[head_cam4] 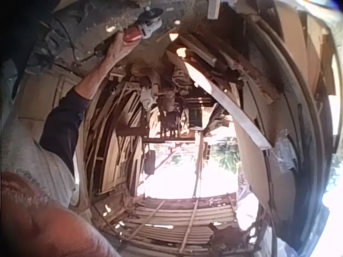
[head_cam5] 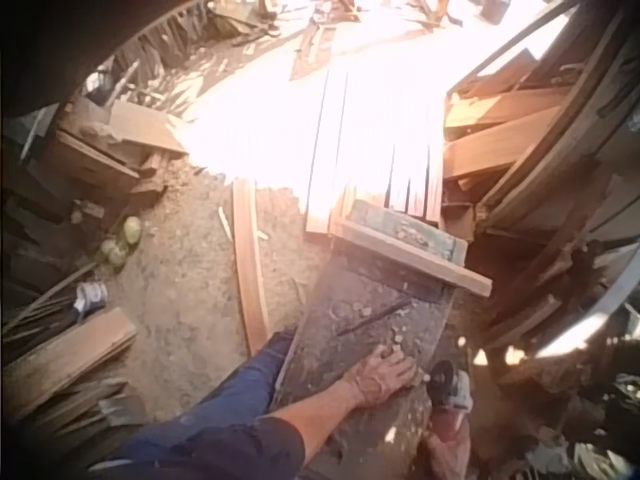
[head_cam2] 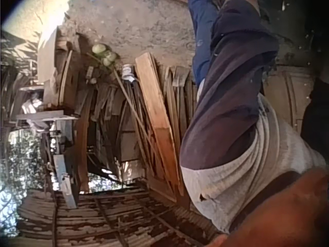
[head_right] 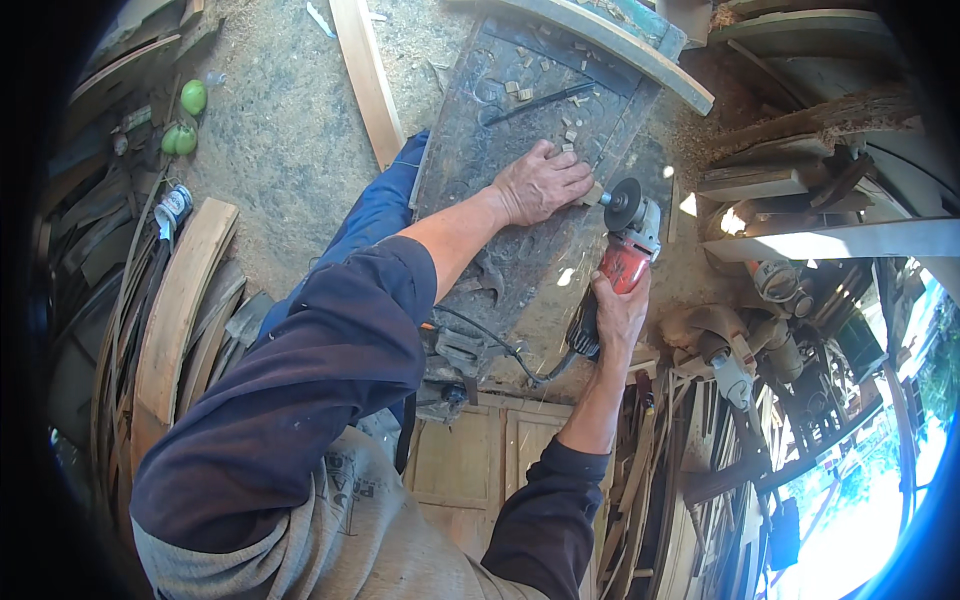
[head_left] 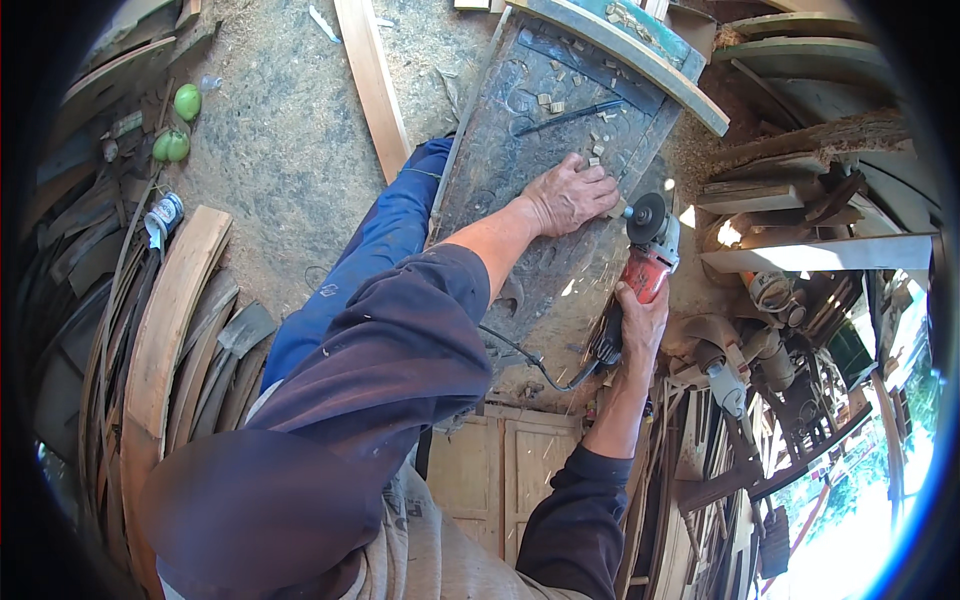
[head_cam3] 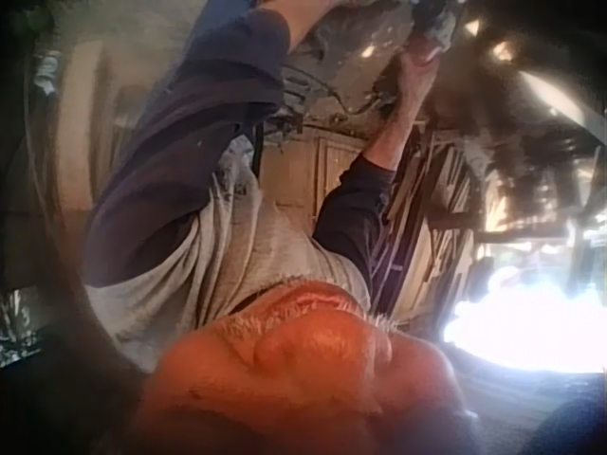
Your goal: The person uses an angle grinder to grind and smooth a small cylindrical part, then marks the part with a pencil. Later, the person walks through a cluttered workshop containing wood scraps and a band saw.
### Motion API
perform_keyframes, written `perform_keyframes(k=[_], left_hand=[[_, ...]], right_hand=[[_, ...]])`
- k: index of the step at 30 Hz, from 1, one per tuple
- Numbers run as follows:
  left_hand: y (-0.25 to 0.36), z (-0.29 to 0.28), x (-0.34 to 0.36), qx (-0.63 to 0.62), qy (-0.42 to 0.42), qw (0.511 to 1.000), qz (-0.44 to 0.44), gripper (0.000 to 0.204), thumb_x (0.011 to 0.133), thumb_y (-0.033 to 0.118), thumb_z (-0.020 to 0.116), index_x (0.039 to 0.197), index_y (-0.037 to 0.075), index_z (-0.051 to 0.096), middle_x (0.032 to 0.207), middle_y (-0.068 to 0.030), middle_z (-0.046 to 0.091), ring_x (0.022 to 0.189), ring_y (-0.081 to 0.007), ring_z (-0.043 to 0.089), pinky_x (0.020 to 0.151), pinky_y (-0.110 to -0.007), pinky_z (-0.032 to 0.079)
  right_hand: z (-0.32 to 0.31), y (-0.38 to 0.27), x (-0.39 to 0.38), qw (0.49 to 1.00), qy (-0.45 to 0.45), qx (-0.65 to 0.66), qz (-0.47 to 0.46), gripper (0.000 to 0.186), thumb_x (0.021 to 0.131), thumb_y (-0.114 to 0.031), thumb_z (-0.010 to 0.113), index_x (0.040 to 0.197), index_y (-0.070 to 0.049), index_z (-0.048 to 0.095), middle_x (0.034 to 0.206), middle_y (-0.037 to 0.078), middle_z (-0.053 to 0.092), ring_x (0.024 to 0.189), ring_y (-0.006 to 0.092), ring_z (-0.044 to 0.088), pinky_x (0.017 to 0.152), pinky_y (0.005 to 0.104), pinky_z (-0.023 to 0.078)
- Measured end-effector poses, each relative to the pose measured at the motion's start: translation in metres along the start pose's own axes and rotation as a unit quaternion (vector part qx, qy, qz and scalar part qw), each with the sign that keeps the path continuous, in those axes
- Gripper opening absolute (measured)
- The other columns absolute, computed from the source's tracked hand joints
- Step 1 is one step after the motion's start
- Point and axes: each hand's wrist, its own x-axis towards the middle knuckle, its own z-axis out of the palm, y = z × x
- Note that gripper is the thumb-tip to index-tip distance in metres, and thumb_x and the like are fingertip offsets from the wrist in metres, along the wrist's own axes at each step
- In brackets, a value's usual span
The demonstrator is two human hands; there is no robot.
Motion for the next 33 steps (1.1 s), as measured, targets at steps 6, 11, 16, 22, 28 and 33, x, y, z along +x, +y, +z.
perform_keyframes(k=[6,11,16,22,28,33], left_hand=[[0.001,-0.0007,-0.0005,-0.002,-0.007,1.0,-0.003,0.035,0.091,0.025,0.062,0.124,0.015,0.067,0.122,0.001,0.064,0.114,-0.016,0.059,0.095,-0.043,0.044],[0.0007,-0.0002,0.0003,0.013,-0.005,1.0,-0.003,0.034,0.091,0.025,0.062,0.123,0.015,0.067,0.122,0.0017,0.063,0.114,-0.0155,0.058,0.095,-0.044,0.044],[0.0008,0.0001,0.0003,0.019,-0.015,1.0,-0.003,0.032,0.091,0.024,0.061,0.121,0.016,0.067,0.12,0.0022,0.062,0.113,-0.0157,0.058,0.096,-0.044,0.044],[0.001,0.0002,0.0001,0.005,-0.017,1.0,-0.008,0.033,0.091,0.024,0.06,0.122,0.016,0.066,0.121,0.0018,0.062,0.114,-0.0158,0.058,0.096,-0.044,0.044],[0.0008,-0.0001,-0.0002,0.006,-0.007,1.0,-0.006,0.033,0.09,0.024,0.062,0.122,0.015,0.067,0.121,0.0015,0.062,0.113,-0.0159,0.058,0.096,-0.044,0.044],[0.0002,0.0,0.0003,0.004,-0.001,1.0,-0.003,0.033,0.09,0.025,0.062,0.122,0.015,0.067,0.121,0.0017,0.062,0.113,-0.0156,0.058,0.095,-0.043,0.044]], right_hand=[[0.0005,-0.0007,-0.0004,1.0,-0.009,0.023,0.012,0.07,0.077,-0.031,0.079,0.136,0.0,0.055,0.113,0.018,0.068,0.099,0.0306,0.066,0.091,0.0426,0.052],[-0.0007,-0.004,-0.0012,1.0,-0.004,0.002,-0.002,0.071,0.078,-0.03,0.08,0.137,0.0,0.055,0.113,0.018,0.067,0.1,0.03,0.065,0.091,0.0419,0.052],[-0.0016,-0.0021,-0.0007,1.0,-0.013,0.014,0.021,0.074,0.078,-0.032,0.08,0.14,0.0,0.054,0.116,0.019,0.066,0.102,0.0309,0.065,0.094,0.0422,0.051],[-0.0005,0.0003,0.0013,1.0,-0.002,-0.016,0.003,0.076,0.078,-0.032,0.08,0.141,0.0,0.053,0.118,0.02,0.066,0.103,0.0316,0.065,0.094,0.0427,0.051],[-0.0026,-0.0023,-0.0001,0.999,-0.022,0.006,0.022,0.077,0.077,-0.033,0.08,0.141,0.0,0.053,0.118,0.02,0.066,0.104,0.0324,0.065,0.095,0.0432,0.051],[-0.0013,-0.0029,-0.0006,1.0,-0.009,-0.004,0.001,0.076,0.077,-0.033,0.079,0.141,0.0,0.054,0.118,0.02,0.066,0.103,0.032,0.065,0.094,0.0431,0.051]])
